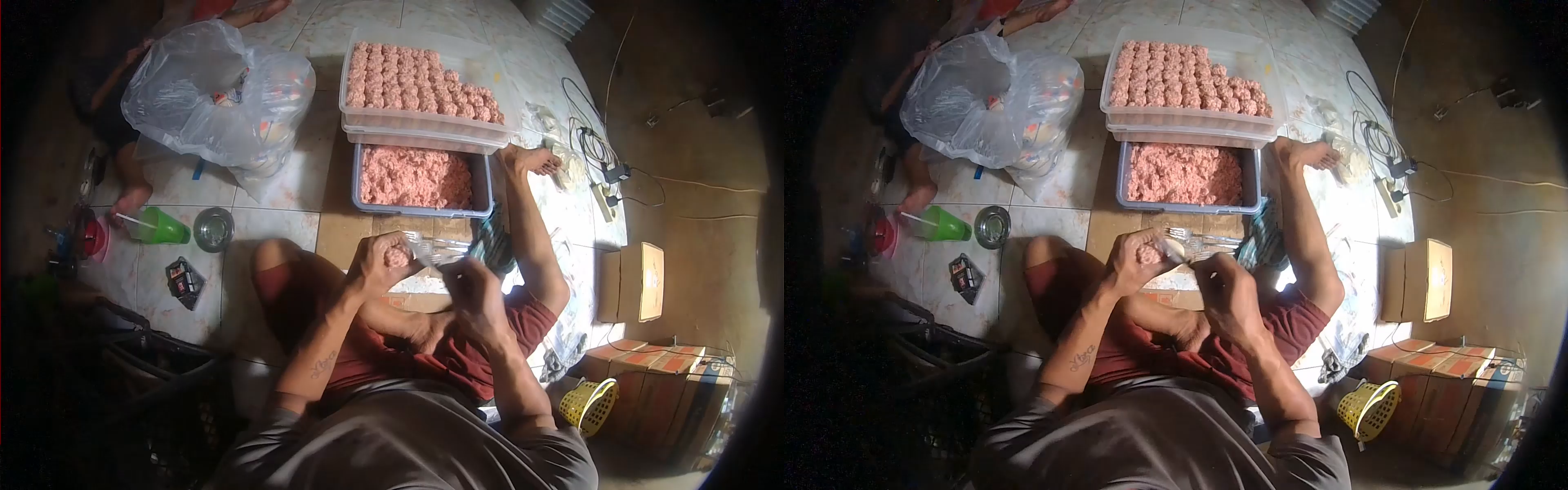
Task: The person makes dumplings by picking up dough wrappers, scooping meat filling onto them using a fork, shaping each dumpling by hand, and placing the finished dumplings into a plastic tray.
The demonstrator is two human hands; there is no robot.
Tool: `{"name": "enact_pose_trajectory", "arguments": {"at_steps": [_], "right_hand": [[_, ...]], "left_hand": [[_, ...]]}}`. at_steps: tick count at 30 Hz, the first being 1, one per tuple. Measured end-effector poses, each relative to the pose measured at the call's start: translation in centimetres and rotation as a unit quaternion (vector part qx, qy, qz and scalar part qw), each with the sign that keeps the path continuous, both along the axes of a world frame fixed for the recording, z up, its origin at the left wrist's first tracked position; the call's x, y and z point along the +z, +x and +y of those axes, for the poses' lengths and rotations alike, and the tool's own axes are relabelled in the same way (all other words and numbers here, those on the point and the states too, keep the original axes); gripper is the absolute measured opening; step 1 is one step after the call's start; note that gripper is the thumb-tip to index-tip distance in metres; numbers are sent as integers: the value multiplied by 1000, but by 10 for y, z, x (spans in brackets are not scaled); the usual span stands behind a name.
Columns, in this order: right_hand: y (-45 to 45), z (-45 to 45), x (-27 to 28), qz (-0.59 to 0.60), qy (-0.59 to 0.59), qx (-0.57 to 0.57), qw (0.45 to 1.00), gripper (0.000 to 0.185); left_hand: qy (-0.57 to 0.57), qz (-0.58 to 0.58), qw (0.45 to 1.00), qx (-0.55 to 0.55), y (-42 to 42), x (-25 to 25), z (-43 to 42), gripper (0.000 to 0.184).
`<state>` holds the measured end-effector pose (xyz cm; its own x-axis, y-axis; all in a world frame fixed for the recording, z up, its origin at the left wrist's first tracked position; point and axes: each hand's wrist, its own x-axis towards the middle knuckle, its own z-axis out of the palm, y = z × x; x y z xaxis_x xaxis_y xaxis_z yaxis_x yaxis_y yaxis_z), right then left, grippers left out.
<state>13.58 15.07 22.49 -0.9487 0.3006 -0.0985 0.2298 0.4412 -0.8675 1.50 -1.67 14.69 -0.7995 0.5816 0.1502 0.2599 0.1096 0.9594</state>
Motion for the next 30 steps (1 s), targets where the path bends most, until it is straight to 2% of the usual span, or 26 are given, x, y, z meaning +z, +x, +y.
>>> {"name": "enact_pose_trajectory", "arguments": {"at_steps": [1, 2, 3, 5, 6, 7, 8, 9, 10, 11, 13, 14, 15, 17, 18, 19, 21, 22, 23, 24, 25, 27, 28, 29, 30], "right_hand": [[-2, 2, -7, 25, 27, 63, 997, 7], [0, 3, -10, 25, 34, 54, 998, 7], [-3, 5, -9, 29, 44, 47, 997, 7], [3, 6, 2, 45, -29, -21, 998, 7], [2, 5, 10, 7, -19, -24, 999, 8], [1, 4, 4, 6, -20, -26, 999, 8], [0, 4, -7, 24, 6, 13, 1000, 8], [-5, 2, -8, 46, 32, 54, 997, 7], [-4, 3, -4, 23, -36, 27, 999, 7], [1, 3, 3, 32, -73, -15, 997, 8], [5, 7, 2, 36, -84, -36, 995, 8], [2, 6, -5, 36, -41, 16, 998, 8], [-1, 3, -12, 34, 3, 68, 997, 8], [-3, 4, -12, 11, 28, 51, 998, 9], [0, 4, -4, 31, -43, -6, 999, 9], [4, 6, 0, 48, -116, -65, 990, 9], [4, 10, -11, 30, -83, -57, 994, 9], [-1, 6, -16, 8, -43, -8, 999, 9], [-5, 5, -20, -11, -2, 41, 999, 10], [-6, 10, -23, 16, -24, 44, 999, 11], [-2, 11, -23, 60, -84, -1, 995, 12], [2, 21, -24, 37, -98, -70, 992, 11], [1, 18, -23, 41, -115, -30, 992, 11], [-2, 11, -23, 2, -57, 29, 998, 11], [-4, 7, -26, 5, -35, 41, 999, 11]], "left_hand": [[-6, 79, 997, 22, 2, -4, 4, 27], [21, 93, 994, 57, 2, -19, 10, 28], [23, 95, 994, 57, -1, -14, 8, 28], [75, 43, 996, -34, -7, -3, -3, 29], [22, 35, 999, -32, -6, -1, -5, 34], [22, 33, 999, -34, -2, -10, 0, 34], [41, 118, 991, 51, 4, -26, 10, 32], [59, 205, 967, 138, 4, -19, 16, 29], [40, -27, 999, 0, -2, -5, 10, 29], [41, -27, 999, 6, -8, -8, 6, 29], [68, 61, 994, -53, -13, -14, -4, 33], [17, 49, 998, -46, -10, -17, -1, 32], [17, 48, 998, -47, -6, -15, 3, 32], [45, -45, 998, -14, -4, -12, 10, 29], [61, -41, 997, -25, -6, 6, 1, 31], [60, -43, 997, -24, -9, 4, -2, 31], [35, 33, 999, -24, -10, -11, -4, 33], [49, 116, 991, 42, -8, -23, 10, 32], [49, 118, 991, 40, -6, -34, 8, 32], [38, 35, 998, 26, -6, -12, 5, 29], [26, -53, 998, 13, -4, -1, 2, 27], [54, -57, 997, -29, -11, -14, -5, 24], [51, -62, 997, -13, -11, -31, -2, 25], [49, -69, 996, 3, -9, -48, 0, 25], [-63, -21, 997, 27, -9, -18, 8, 34]]}}
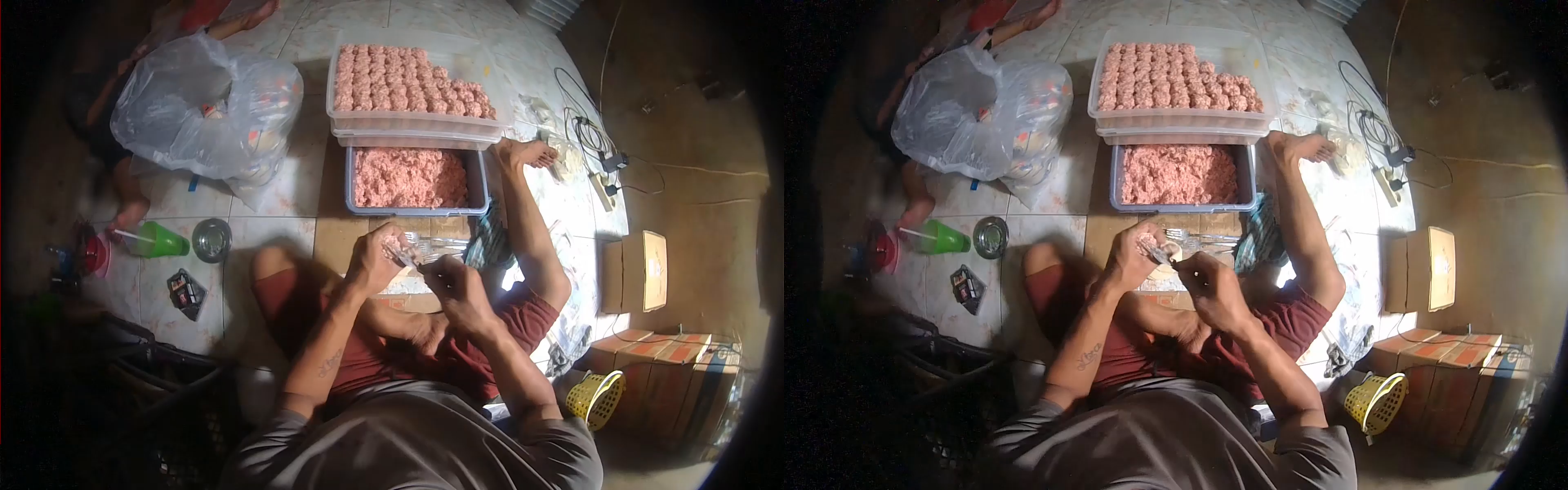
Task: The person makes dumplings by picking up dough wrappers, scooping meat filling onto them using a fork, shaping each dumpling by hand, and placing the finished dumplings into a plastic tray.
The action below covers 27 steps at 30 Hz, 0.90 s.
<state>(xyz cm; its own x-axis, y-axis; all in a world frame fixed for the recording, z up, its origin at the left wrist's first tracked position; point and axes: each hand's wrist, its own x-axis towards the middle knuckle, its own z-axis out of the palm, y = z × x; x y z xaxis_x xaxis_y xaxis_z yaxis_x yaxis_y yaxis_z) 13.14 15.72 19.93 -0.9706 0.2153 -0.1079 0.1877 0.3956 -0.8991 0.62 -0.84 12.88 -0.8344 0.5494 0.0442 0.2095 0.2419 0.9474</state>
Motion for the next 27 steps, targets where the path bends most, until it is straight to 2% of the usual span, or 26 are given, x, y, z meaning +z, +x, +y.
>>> {"name": "enact_pose_trajectory", "arguments": {"at_steps": [1, 2, 3, 4, 5, 7, 8, 9, 11, 12, 15, 16, 18, 20, 24, 26, 27], "right_hand": [[-4, 0, -2, 9, 23, 11, 1000, 11], [-4, 6, 1, 67, -22, -28, 997, 10], [-4, 20, 12, 63, -8, -84, 994, 9], [-4, 35, 21, 84, -29, -123, 988, 8], [-6, 51, 27, 106, -50, -163, 980, 8], [-12, 87, 27, 78, -48, -224, 970, 9], [-13, 119, -7, 86, -76, -225, 968, 11], [-16, 134, -14, 99, -80, -232, 964, 11], [-22, 157, -28, 91, -90, -272, 954, 12], [-22, 163, -39, 108, -76, -282, 950, 12], [-20, 175, -64, 152, -31, -306, 939, 13], [-19, 174, -67, 157, -42, -310, 937, 13], [-16, 174, -67, 146, 8, -314, 938, 12], [-13, 178, -63, 127, -12, -317, 940, 12], [-9, 185, -52, 74, -92, -344, 931, 11], [-5, 186, -56, 76, -103, -347, 929, 10], [-3, 187, -58, 77, -109, -349, 928, 10]], "left_hand": [[-1, 6, 1000, -7, -3, 3, -2, 34], [31, -59, 997, -46, -6, 5, -8, 34], [60, -127, 987, -85, -9, 7, -13, 34], [73, -40, 993, -81, -11, 22, -19, 38], [70, -32, 993, -90, -16, 38, -23, 38], [-5, 5, 994, -112, -33, 67, -21, 43], [-16, -20, 994, -102, -47, 72, -17, 46], [-25, 8, 994, -107, -59, 94, -9, 38], [-48, 108, 984, -131, -95, 123, 16, 36], [-25, 191, 972, -132, -116, 131, 30, 32], [-53, 230, 955, -179, -176, 179, 90, 19], [-50, 245, 952, -177, -200, 180, 112, 19], [-56, 267, 945, -183, -250, 181, 156, 18], [-161, 238, 940, -186, -291, 181, 198, 22], [-208, 281, 912, -216, -348, 139, 263, 23], [-285, 305, 874, -251, -363, 117, 281, 28], [-288, 302, 872, -255, -357, 119, 289, 28]]}}
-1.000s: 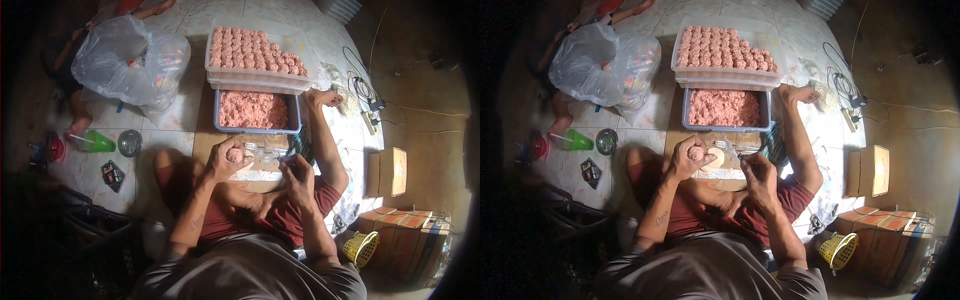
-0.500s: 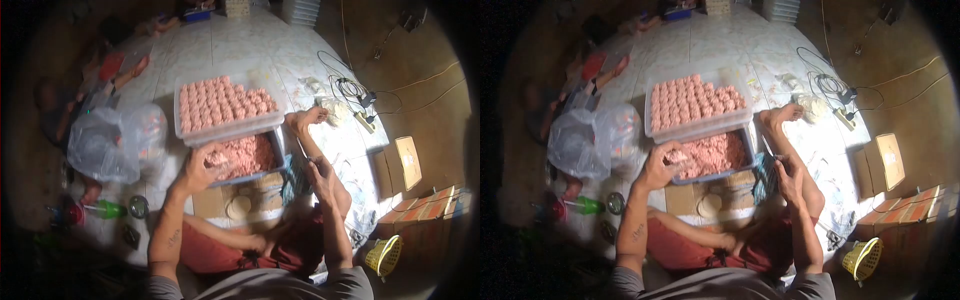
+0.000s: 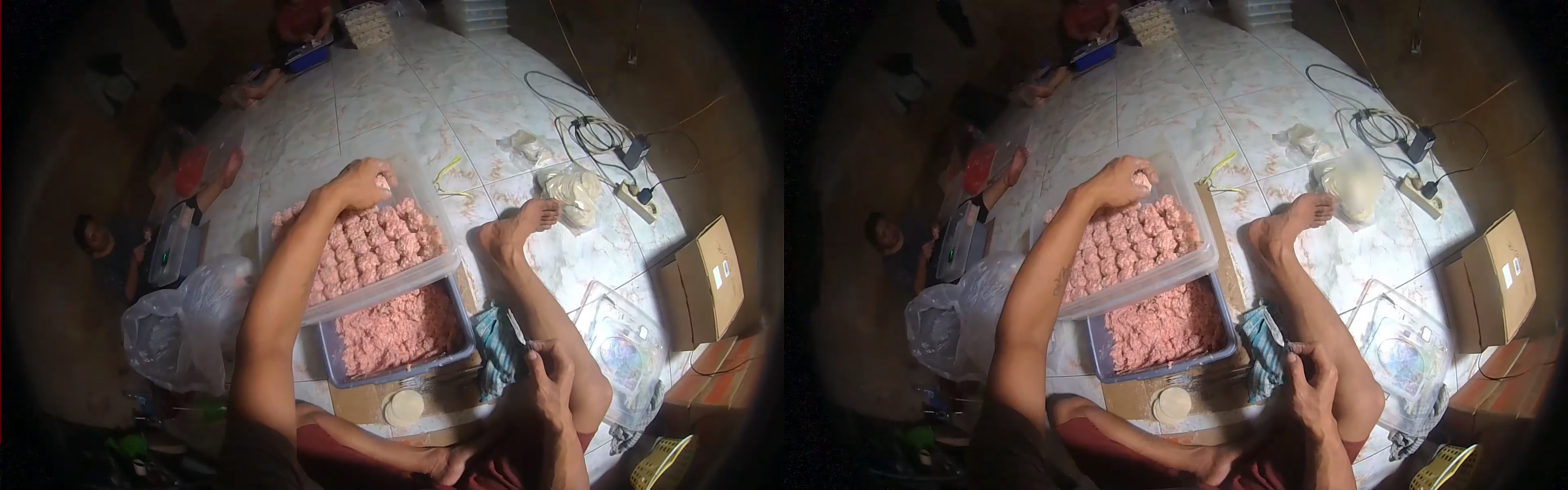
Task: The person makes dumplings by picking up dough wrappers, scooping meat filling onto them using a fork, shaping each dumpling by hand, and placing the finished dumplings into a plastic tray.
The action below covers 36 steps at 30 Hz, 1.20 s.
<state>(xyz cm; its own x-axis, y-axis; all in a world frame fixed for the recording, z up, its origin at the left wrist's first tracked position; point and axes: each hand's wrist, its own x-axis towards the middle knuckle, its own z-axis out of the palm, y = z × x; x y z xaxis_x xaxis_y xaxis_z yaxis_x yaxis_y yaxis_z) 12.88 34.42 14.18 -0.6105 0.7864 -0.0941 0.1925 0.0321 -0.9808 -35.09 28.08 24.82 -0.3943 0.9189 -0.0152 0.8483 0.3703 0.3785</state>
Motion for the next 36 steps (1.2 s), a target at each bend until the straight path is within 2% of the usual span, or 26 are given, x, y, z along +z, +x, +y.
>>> {"name": "enact_pose_trajectory", "arguments": {"at_steps": [2, 3, 5, 6, 8, 9, 11, 12, 14, 16, 18, 19, 20, 21, 22, 24, 26, 27, 28, 30, 32, 34, 35, 36], "right_hand": [[5, -1, 2, -1, -21, -4, 1000, 10], [6, -1, 7, -6, -25, 4, 1000, 10], [6, 0, 7, -13, -32, 12, 999, 10], [5, 0, 7, -2, -30, 15, 999, 10], [5, -3, 8, 8, -24, 23, 999, 10], [4, -5, 7, 11, -46, 19, 999, 11], [0, -10, 11, 20, -49, 12, 999, 13], [2, -10, 3, 16, -39, 18, 999, 13], [5, -9, -20, -1, -78, 32, 996, 13], [-1, -16, -18, 12, -48, 46, 998, 11], [-12, -26, -6, 28, 71, 67, 995, 8], [-17, -26, -7, 28, 140, 107, 984, 7], [-24, -25, -4, 26, 208, 147, 967, 7], [-34, -29, 14, -41, 236, 180, 954, 7], [-45, -29, 16, -38, 292, 222, 930, 6], [-75, -43, 24, -92, 369, 264, 886, 13], [-108, -53, 17, -139, 509, 272, 805, 20], [-125, -56, 10, -153, 598, 256, 744, 23], [-146, -54, -4, -158, 605, 260, 736, 23], [-176, -55, -24, -249, 682, 218, 652, 29], [-180, -66, -18, -257, 678, 255, 639, 29], [-186, -72, -13, -269, 659, 330, 620, 29], [-187, -76, -11, -278, 646, 370, 608, 30], [-187, -77, -13, -286, 629, 409, 595, 30]], "left_hand": [[-173, -53, 977, 110, 24, 9, 10, 34], [-182, -61, 975, 109, 19, -2, 10, 34], [-111, -93, 985, 98, 0, -18, 6, 46], [-113, -95, 984, 99, 6, -16, 3, 46], [26, -3, 995, 92, 18, -4, -7, 42], [31, -4, 995, 96, 25, 4, -16, 42], [207, 69, 972, 86, 47, 17, -43, 32], [216, 66, 970, 93, 64, 21, -61, 32], [356, -73, 922, 136, 114, 29, -107, 18], [367, -45, 923, 110, 182, 34, -161, 18], [400, -191, 890, 108, 243, -7, -211, 14], [368, -232, 892, 119, 274, -25, -229, 15], [336, -275, 892, 129, 299, -44, -243, 17], [269, -272, 913, 140, 315, -65, -255, 19], [196, -273, 930, 149, 331, -89, -267, 21], [130, -206, 963, 113, 352, -146, -280, 36], [173, -35, 975, 137, 371, -208, -282, 35], [183, -43, 972, 141, 372, -224, -280, 35], [151, -42, 977, 147, 371, -235, -276, 34], [127, -44, 979, 154, 364, -264, -266, 34], [100, -192, 966, 144, 356, -288, -258, 34], [169, -239, 941, 171, 352, -290, -260, 30], [265, -121, 946, 140, 351, -292, -265, 29], [353, 1, 929, 109, 353, -290, -269, 28]]}}
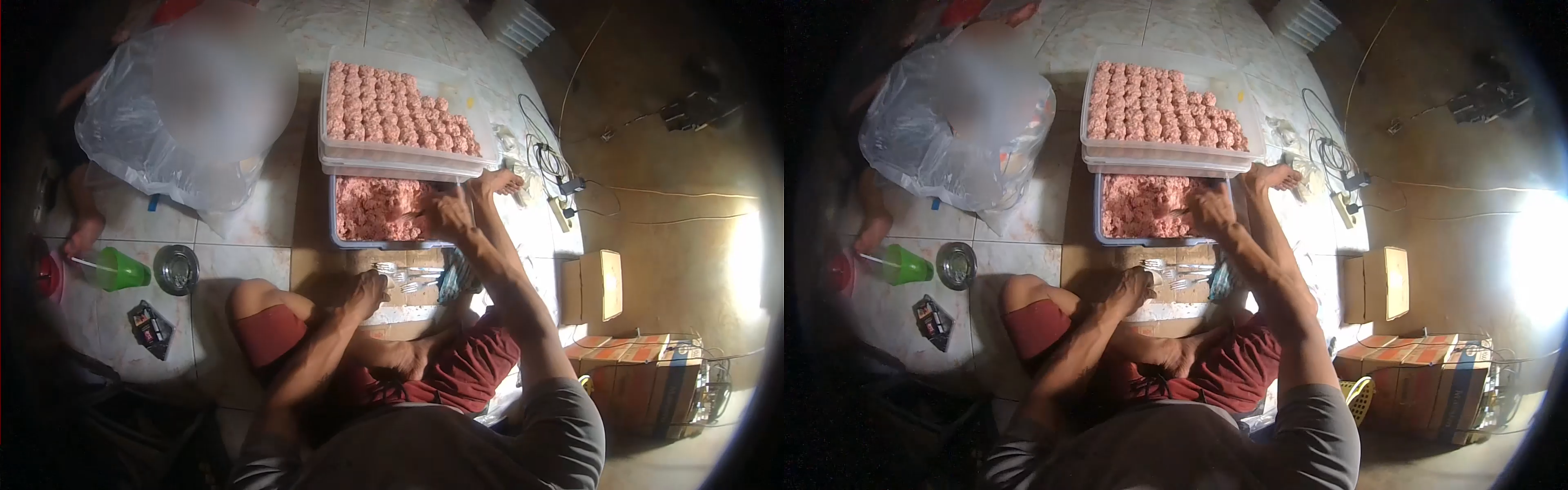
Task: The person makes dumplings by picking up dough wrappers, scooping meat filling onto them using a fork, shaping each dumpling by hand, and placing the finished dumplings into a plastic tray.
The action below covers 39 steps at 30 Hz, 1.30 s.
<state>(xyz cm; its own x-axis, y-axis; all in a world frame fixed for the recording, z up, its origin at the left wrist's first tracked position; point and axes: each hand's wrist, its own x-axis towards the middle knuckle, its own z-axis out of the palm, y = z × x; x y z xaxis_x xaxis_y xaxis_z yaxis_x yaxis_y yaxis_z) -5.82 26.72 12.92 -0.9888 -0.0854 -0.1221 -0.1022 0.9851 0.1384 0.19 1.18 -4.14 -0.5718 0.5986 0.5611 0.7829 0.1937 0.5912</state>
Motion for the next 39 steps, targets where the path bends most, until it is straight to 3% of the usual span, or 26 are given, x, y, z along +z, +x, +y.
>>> {"name": "enact_pose_trajectory", "arguments": {"at_steps": [2, 4, 7, 8, 9, 14, 15, 16, 18, 19, 20, 21, 22, 24, 25, 26, 28, 30, 31, 32, 34, 36, 38, 39], "right_hand": [[-6, 7, -7, 28, 63, -39, 997, 29], [-10, 14, -26, 73, 22, -65, 995, 20], [-7, 11, -41, 115, -11, 41, 992, 11], [-10, 7, -27, -7, -88, -29, 996, 14], [-14, 1, -28, -7, -89, -26, 996, 14], [-12, -13, -37, 197, -99, -28, 975, 7], [-13, -10, -39, 80, -209, -13, 974, 7], [-11, -1, -50, 82, -202, 13, 976, 8], [-8, -2, -39, 76, -120, 20, 990, 11], [-6, -14, -22, 80, -125, 21, 989, 11], [-5, -23, -7, 120, -126, -15, 985, 12], [-2, -22, -7, 158, -127, -54, 978, 12], [-3, -21, -14, 160, -132, -55, 977, 12], [-13, -22, -14, 21, -99, 20, 995, 15], [-9, -13, -2, -15, -216, -14, 976, 15], [2, -6, 12, 27, -315, 28, 948, 16], [11, 1, 39, -94, -471, -96, 872, 18], [38, -9, 94, -51, -437, -70, 895, 19], [48, -8, 100, -28, -421, -59, 905, 20], [58, -8, 106, -5, -403, -48, 914, 21], [68, 0, 89, 48, -443, -67, 893, 23], [74, 5, 73, 68, -504, -101, 855, 21], [65, 14, 46, 151, -313, -133, 928, 16], [59, 17, 33, 155, -317, -135, 926, 16]], "left_hand": [[-48, -84, 995, 5, -6, 26, -4, 28], [-180, -185, 966, -33, -9, 37, -1, 35], [-182, -92, 979, 14, -1, 27, -1, 38], [-182, -95, 979, 16, 6, 26, -4, 38], [-221, -98, 970, 39, 9, 34, -8, 36], [-366, -131, 921, 13, 4, 46, 6, 9], [-372, -123, 920, 4, 0, 52, 5, 8], [-374, -124, 919, 3, 0, 58, 0, 8], [-279, -127, 951, -29, -5, 73, -20, 10], [-283, -124, 951, -26, 0, 57, -21, 10], [-219, -86, 972, 13, 6, 32, -17, 10], [-153, -48, 986, 49, 8, 38, -18, 11], [-158, -44, 985, 49, 7, 42, -19, 11], [-256, -201, 946, -1, -1, 55, -19, 21], [-261, -195, 946, -2, 1, 62, -22, 21], [-227, -227, 947, 4, 1, 66, -28, 22], [-194, -249, 949, 14, -7, 75, -33, 23], [-99, -408, 904, -81, -15, 77, -33, 22], [54, -328, 941, -68, -10, 76, -30, 20], [48, -321, 943, -70, -13, 75, -30, 20], [204, -599, 764, -131, -14, 125, -34, 25], [339, -671, 640, -161, -7, 148, -33, 38], [338, -698, 610, -164, -4, 168, -36, 36], [333, -697, 614, -163, -2, 164, -37, 36]]}}
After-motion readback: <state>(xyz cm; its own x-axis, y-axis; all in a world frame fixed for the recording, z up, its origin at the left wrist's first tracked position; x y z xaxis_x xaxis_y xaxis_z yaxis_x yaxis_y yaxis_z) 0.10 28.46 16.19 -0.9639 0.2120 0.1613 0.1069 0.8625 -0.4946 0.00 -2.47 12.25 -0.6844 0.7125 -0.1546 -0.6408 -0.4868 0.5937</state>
